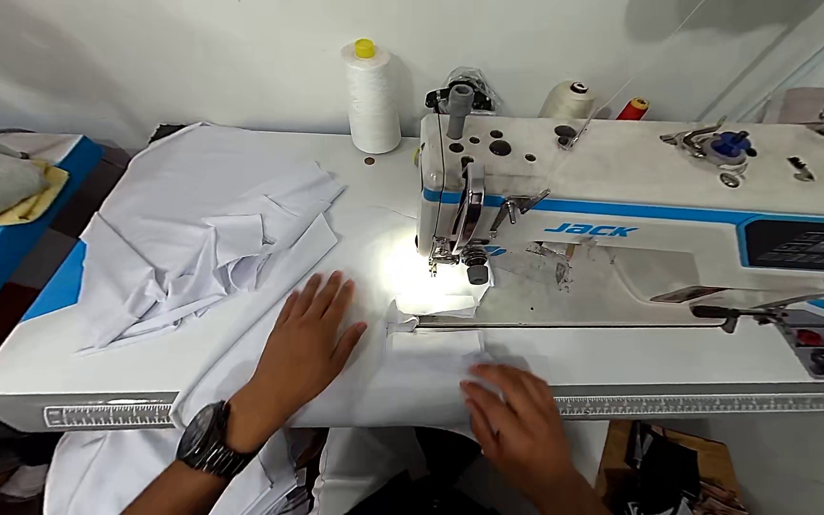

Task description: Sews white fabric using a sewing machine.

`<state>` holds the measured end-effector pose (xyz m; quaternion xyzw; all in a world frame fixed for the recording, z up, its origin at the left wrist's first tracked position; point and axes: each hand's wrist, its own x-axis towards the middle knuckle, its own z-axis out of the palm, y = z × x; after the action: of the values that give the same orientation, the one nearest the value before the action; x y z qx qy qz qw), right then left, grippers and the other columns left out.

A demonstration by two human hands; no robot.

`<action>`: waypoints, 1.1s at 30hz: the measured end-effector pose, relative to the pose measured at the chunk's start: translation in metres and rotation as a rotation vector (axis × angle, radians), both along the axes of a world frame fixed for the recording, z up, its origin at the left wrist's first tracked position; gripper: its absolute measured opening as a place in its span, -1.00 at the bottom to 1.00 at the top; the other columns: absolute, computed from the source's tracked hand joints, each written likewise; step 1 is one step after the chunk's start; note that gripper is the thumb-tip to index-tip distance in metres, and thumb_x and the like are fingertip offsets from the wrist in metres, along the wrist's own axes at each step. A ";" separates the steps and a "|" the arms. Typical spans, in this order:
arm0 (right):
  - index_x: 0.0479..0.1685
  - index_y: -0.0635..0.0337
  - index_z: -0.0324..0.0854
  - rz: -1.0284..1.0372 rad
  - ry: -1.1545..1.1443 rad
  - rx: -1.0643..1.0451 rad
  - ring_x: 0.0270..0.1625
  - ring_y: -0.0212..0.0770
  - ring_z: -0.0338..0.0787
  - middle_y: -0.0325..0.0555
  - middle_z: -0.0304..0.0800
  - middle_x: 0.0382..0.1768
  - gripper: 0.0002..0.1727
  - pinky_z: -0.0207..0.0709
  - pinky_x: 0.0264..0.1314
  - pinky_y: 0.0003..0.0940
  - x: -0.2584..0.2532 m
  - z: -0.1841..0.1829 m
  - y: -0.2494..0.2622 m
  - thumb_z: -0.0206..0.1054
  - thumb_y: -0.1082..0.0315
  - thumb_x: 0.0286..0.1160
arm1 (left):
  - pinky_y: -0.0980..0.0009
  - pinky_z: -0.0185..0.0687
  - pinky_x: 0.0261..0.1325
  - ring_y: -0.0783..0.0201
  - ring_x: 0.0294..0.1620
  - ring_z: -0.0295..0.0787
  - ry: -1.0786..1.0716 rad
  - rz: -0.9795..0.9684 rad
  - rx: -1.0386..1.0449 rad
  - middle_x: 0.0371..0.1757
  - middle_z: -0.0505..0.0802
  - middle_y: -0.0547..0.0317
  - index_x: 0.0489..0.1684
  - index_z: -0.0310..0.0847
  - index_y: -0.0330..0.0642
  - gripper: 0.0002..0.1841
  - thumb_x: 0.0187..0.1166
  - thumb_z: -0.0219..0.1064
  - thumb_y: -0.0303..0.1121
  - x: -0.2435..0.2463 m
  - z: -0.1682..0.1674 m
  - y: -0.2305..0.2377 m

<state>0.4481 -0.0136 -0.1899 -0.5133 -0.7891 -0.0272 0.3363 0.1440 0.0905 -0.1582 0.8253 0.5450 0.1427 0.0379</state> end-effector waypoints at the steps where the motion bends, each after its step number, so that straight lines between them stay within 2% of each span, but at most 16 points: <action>1: 0.04 -0.10 0.85 -0.025 0.019 -0.001 0.27 -0.11 0.79 -0.19 0.87 0.18 -0.73 0.64 0.29 -0.05 0.002 0.004 0.008 0.24 0.13 0.65 | -0.32 0.12 0.73 -0.15 0.79 0.28 -0.014 -0.055 -0.003 0.73 0.50 -0.05 0.68 0.45 -0.15 -0.35 0.78 -0.07 0.08 0.011 0.008 0.011; 3: 0.11 -0.06 0.84 -0.024 0.048 -0.012 0.38 -0.11 0.72 -0.20 0.81 0.28 -0.70 0.60 0.38 -0.04 0.002 0.013 0.025 0.24 0.12 0.66 | -0.31 0.10 0.74 -0.09 0.82 0.24 -0.024 -0.179 -0.046 0.75 0.48 0.01 0.70 0.41 -0.15 -0.41 0.81 -0.07 -0.03 0.039 0.017 0.039; 5: 0.30 -0.07 0.77 0.043 -0.010 -0.049 0.55 -0.09 0.61 -0.18 0.69 0.47 -0.62 0.51 0.54 0.01 -0.003 0.017 0.030 0.19 0.04 0.72 | -0.38 -0.06 0.75 -0.09 0.86 0.15 -0.006 -0.249 -0.125 0.78 0.43 0.00 0.70 0.41 -0.18 -0.42 0.87 -0.15 -0.06 0.062 0.016 0.065; 7: 0.47 -0.15 0.67 0.056 -0.150 -0.096 0.68 -0.10 0.49 -0.22 0.58 0.60 -0.51 0.39 0.66 0.05 -0.006 0.013 0.029 0.06 -0.08 0.79 | -0.40 -0.17 0.76 -0.08 0.87 0.10 0.046 -0.263 -0.154 0.77 0.45 0.02 0.63 0.49 -0.14 -0.41 0.87 -0.21 -0.03 0.074 0.008 0.086; 9: 0.53 -0.19 0.63 0.017 -0.244 -0.127 0.74 -0.08 0.43 -0.23 0.53 0.65 -0.47 0.32 0.71 0.12 0.001 0.005 0.031 -0.03 -0.13 0.82 | -0.39 -0.23 0.77 -0.06 0.87 0.11 0.066 -0.268 -0.124 0.72 0.52 0.02 0.50 0.61 -0.12 -0.43 0.86 -0.21 -0.04 0.081 0.001 0.098; 12: 0.50 -0.14 0.65 -0.043 -0.249 -0.146 0.77 -0.01 0.36 -0.16 0.51 0.66 -0.47 0.27 0.74 0.19 0.023 0.005 0.046 -0.01 -0.12 0.80 | -0.37 -0.29 0.80 -0.06 0.87 0.11 0.019 -0.254 -0.096 0.67 0.56 -0.04 0.32 0.70 -0.20 -0.47 0.85 -0.17 -0.10 0.086 -0.006 0.110; 14: 0.46 -0.09 0.68 -0.065 -0.238 -0.116 0.75 0.05 0.38 -0.12 0.53 0.65 -0.49 0.26 0.72 0.21 0.027 0.014 0.049 0.05 -0.08 0.77 | -0.34 -0.21 0.80 -0.05 0.85 0.16 -0.033 -0.242 -0.072 0.67 0.57 -0.05 0.36 0.67 -0.23 -0.52 0.79 -0.09 -0.19 0.086 -0.004 0.113; 16: 0.39 -0.05 0.72 -0.009 -0.164 -0.094 0.67 0.05 0.50 -0.07 0.62 0.56 -0.57 0.39 0.65 0.18 0.014 0.020 0.033 0.14 0.02 0.75 | -0.28 -0.09 0.80 0.00 0.84 0.18 -0.061 -0.214 -0.060 0.73 0.50 0.05 0.54 0.55 -0.16 -0.51 0.77 -0.08 -0.22 0.082 0.003 0.110; 18: 0.40 -0.12 0.70 0.092 -0.106 -0.087 0.61 -0.03 0.60 -0.10 0.68 0.51 -0.58 0.49 0.60 0.10 -0.006 0.011 0.008 0.10 0.02 0.78 | -0.27 -0.08 0.80 -0.02 0.84 0.18 -0.043 -0.231 -0.049 0.76 0.47 0.06 0.58 0.52 -0.18 -0.49 0.79 -0.09 -0.19 0.077 0.005 0.106; 19: 0.45 -0.18 0.66 0.113 -0.113 -0.091 0.62 -0.07 0.59 -0.14 0.66 0.54 -0.56 0.45 0.63 0.10 -0.012 0.002 -0.004 0.05 -0.03 0.80 | -0.31 -0.09 0.78 -0.07 0.84 0.19 -0.035 -0.251 -0.048 0.76 0.46 0.01 0.58 0.52 -0.23 -0.48 0.80 -0.07 -0.17 0.074 0.004 0.104; 22: 0.52 -0.21 0.59 -0.049 -0.143 -0.076 0.69 -0.05 0.51 -0.11 0.62 0.57 -0.46 0.20 0.73 0.26 0.007 -0.024 -0.027 -0.05 -0.18 0.79 | -0.28 -0.16 0.81 -0.04 0.86 0.13 -0.001 -0.259 -0.058 0.78 0.43 0.01 0.58 0.52 -0.21 -0.43 0.81 -0.10 -0.05 0.071 -0.005 0.108; 26: 0.29 0.03 0.76 -0.359 -0.072 -0.050 0.56 0.21 0.61 0.12 0.73 0.41 -0.42 0.30 0.61 0.36 0.081 -0.017 -0.023 -0.08 -0.10 0.81 | -0.25 -0.16 0.82 -0.04 0.86 0.14 -0.017 -0.269 -0.052 0.76 0.46 0.02 0.56 0.54 -0.19 -0.46 0.81 -0.09 -0.08 0.070 -0.003 0.111; 28: 0.09 0.12 0.83 -0.393 0.003 -0.035 0.43 0.21 0.69 0.12 0.79 0.31 -0.48 0.46 0.47 0.25 0.094 0.004 0.000 0.02 -0.01 0.78 | -0.23 0.23 0.67 -0.13 0.66 0.46 -0.067 -0.293 0.026 0.52 0.68 -0.09 0.24 0.73 -0.27 -0.62 0.71 0.13 -0.24 0.069 0.006 0.107; 30: 0.05 0.16 0.83 -0.290 0.102 -0.060 0.37 0.06 0.71 0.02 0.79 0.28 -0.56 0.55 0.39 0.10 0.090 0.026 0.038 0.10 0.07 0.75 | -0.10 0.62 0.25 -0.12 0.25 0.74 -0.133 -0.321 0.089 0.09 0.85 -0.08 -0.11 0.81 -0.27 -0.79 0.58 0.34 -0.32 0.068 0.018 0.105; 31: 0.07 0.18 0.82 -0.199 0.139 -0.099 0.36 0.00 0.72 -0.01 0.80 0.26 -0.59 0.58 0.41 0.05 0.084 0.037 0.062 0.12 0.12 0.75 | -0.06 0.65 0.10 -0.10 0.10 0.76 -0.154 -0.338 0.076 -0.05 0.86 -0.06 -0.18 0.83 -0.26 -0.79 0.56 0.39 -0.29 0.067 0.022 0.104; 33: 0.13 0.18 0.79 0.024 0.144 -0.235 0.35 -0.07 0.75 -0.04 0.83 0.20 -0.64 0.59 0.45 0.00 0.071 0.055 0.114 0.15 0.17 0.76 | -0.03 0.64 0.03 -0.07 -0.02 0.75 -0.161 -0.369 0.026 -0.20 0.83 -0.02 -0.25 0.83 -0.25 -0.70 0.55 0.44 -0.14 0.067 0.025 0.098</action>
<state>0.5187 0.1002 -0.1353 -0.5404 -0.7666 0.1063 0.3300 0.2115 0.1885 -0.1331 0.8976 0.3778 0.2057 0.0963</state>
